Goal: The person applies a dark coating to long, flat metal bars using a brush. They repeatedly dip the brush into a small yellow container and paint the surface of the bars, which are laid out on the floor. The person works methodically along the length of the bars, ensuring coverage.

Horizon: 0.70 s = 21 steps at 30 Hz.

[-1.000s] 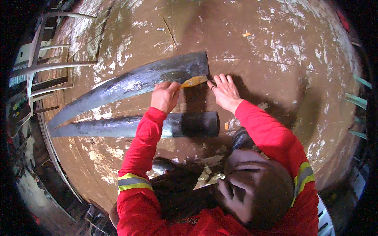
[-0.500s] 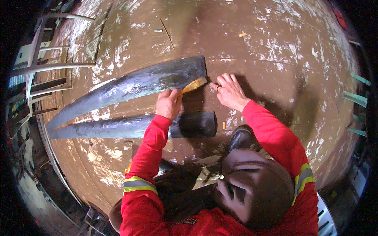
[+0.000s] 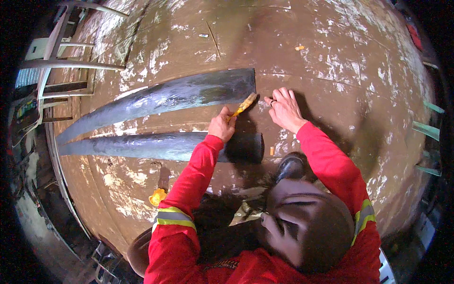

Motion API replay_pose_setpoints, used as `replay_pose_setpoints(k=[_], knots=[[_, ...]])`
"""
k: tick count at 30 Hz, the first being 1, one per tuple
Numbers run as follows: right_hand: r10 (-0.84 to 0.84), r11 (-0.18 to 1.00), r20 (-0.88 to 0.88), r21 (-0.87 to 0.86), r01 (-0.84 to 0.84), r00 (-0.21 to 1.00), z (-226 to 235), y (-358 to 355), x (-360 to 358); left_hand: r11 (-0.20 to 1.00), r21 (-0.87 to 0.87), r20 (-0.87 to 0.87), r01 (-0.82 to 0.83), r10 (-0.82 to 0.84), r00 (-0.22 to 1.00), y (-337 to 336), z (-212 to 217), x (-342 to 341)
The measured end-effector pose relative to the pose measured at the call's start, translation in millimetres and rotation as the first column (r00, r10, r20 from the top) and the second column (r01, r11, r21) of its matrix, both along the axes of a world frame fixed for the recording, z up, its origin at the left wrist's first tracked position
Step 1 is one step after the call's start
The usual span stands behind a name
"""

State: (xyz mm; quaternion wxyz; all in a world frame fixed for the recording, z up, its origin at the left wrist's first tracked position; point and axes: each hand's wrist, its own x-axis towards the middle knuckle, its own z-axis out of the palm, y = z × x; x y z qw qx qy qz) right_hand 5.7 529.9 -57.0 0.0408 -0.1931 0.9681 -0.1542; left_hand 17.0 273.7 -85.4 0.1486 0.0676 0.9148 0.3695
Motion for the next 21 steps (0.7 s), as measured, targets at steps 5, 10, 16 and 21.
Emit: replay_pose_setpoints(k=[5, 10, 16, 21], knots=[[-0.084, 0.994, -0.020, -0.079, 0.082, 0.996, -1, 6, 4, 0.942, 0.230, 0.432, -0.243, 0.125, 0.893, 0, 2, -8], [-0.123, 0.988, -0.015, -0.095, 0.121, 0.992, -5, 10, 13, 0.897, 0.301, 0.521, -0.325, 0.131, 0.844, 1, 19, -19], [-0.120, 0.989, -0.004, -0.083, 0.119, 0.993, -7, 9, 22, 0.998, 0.011, -0.025, -0.060, 0.061, 0.998, 11, 35, -13], [-0.104, 0.990, -0.018, -0.100, 0.102, 0.994, -8, 7, 29, 0.929, -0.366, -0.376, 0.059, -0.205, 0.904, 34, 62, -5]])
